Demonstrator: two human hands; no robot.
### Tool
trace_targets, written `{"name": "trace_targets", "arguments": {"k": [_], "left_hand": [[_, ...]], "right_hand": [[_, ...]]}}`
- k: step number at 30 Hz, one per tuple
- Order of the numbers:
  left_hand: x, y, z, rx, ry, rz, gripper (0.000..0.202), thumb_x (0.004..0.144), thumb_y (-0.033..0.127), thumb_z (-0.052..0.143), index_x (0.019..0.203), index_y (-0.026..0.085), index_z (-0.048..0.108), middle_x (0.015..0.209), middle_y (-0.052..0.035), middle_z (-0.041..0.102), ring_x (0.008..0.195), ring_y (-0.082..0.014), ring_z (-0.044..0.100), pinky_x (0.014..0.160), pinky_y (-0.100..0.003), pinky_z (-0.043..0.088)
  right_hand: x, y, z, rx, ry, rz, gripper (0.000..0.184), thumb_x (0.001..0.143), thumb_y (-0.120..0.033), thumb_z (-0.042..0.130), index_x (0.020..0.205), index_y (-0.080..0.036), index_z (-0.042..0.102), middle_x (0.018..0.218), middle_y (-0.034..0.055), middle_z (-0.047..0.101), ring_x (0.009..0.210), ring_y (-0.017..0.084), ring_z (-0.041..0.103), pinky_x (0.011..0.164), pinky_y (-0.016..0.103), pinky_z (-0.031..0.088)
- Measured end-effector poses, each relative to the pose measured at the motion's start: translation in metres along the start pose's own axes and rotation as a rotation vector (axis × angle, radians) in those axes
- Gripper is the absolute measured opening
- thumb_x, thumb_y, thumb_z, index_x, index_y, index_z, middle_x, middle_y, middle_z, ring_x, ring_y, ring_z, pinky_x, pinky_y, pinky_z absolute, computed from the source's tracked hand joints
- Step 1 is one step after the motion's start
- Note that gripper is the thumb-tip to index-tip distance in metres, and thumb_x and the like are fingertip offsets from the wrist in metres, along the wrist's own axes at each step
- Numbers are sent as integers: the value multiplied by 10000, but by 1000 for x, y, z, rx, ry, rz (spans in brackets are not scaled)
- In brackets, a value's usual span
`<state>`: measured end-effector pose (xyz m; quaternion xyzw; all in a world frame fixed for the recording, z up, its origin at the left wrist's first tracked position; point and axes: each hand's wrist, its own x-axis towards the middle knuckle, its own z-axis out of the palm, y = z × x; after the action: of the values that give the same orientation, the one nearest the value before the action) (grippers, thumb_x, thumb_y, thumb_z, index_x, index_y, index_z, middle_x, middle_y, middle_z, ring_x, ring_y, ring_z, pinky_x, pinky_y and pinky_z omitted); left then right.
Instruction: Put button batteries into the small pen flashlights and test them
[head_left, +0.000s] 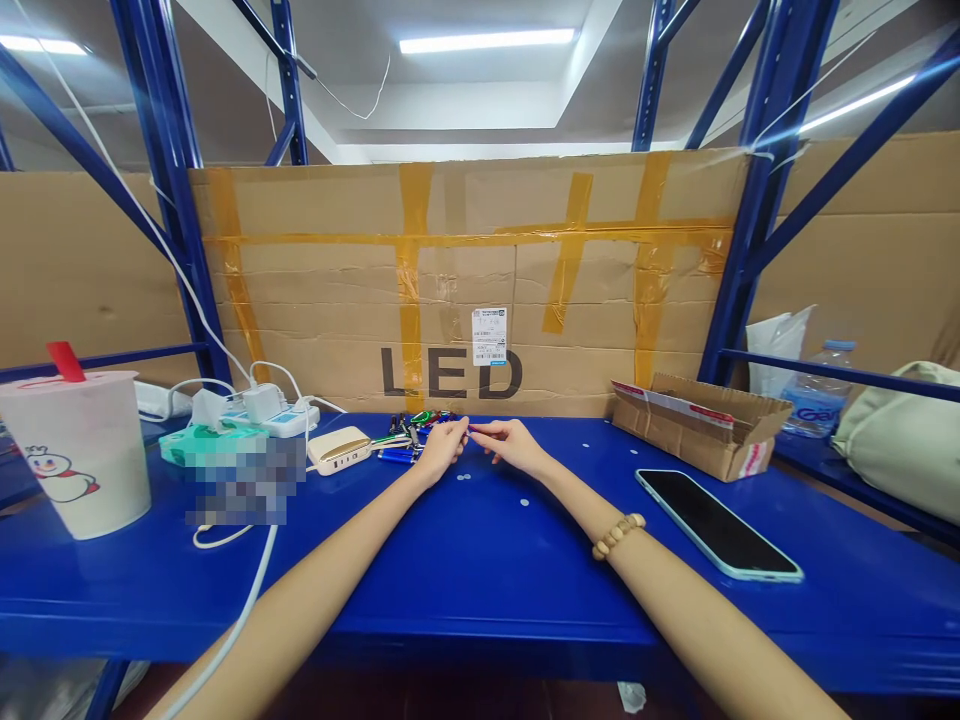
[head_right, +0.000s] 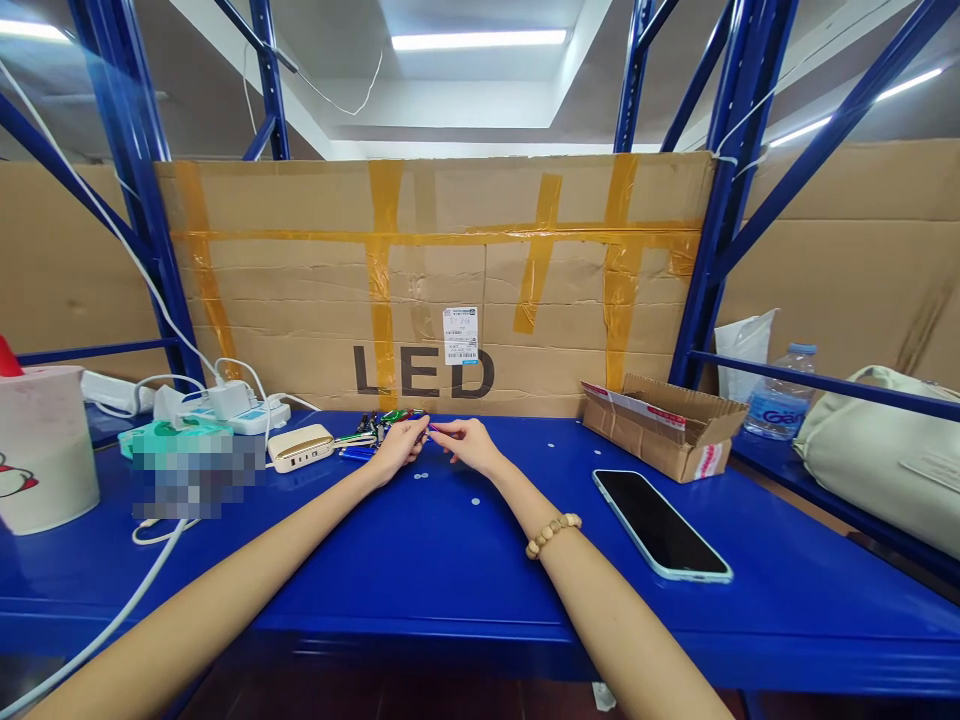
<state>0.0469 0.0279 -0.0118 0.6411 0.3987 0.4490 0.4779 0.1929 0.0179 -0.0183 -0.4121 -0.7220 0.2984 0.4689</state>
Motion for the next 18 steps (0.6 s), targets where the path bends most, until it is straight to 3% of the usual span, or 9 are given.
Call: {"name": "trace_targets", "arguments": {"k": [5,9,14,18], "left_hand": [[10,-11,-3,154,26,129,467,708,603,406,524,173,401,394,61,317,362,-56,272,386,-202,185],[15,-16,-7,253,65,183,480,734,588,367,506,172,437,388,39,368,393,-84,330,404,-215,220],[15,-19,-10,301,69,214,478,730,563,404,452,174,431,394,24,407,408,-95,359,424,-223,245],[17,-21,-11,269,83,180,472,726,564,407,453,179,419,376,31,378,394,-94,335,415,-225,222]], "right_hand": [[2,4,1,-270,-17,-176,385,785,-346,531,1145,-217,580,708,-7,564,469,59,476,407,170,412],[-1,-3,2,-515,-73,-291,305,860,-295,443,1130,-220,564,745,3,559,554,84,510,539,202,425],[-7,-14,5,-831,-113,-292,245,881,-224,409,1087,-181,537,881,69,578,762,156,552,660,248,403],[-9,-18,9,-892,-136,-288,233,900,-241,366,1049,-165,527,875,76,566,749,159,550,644,250,390]]}}
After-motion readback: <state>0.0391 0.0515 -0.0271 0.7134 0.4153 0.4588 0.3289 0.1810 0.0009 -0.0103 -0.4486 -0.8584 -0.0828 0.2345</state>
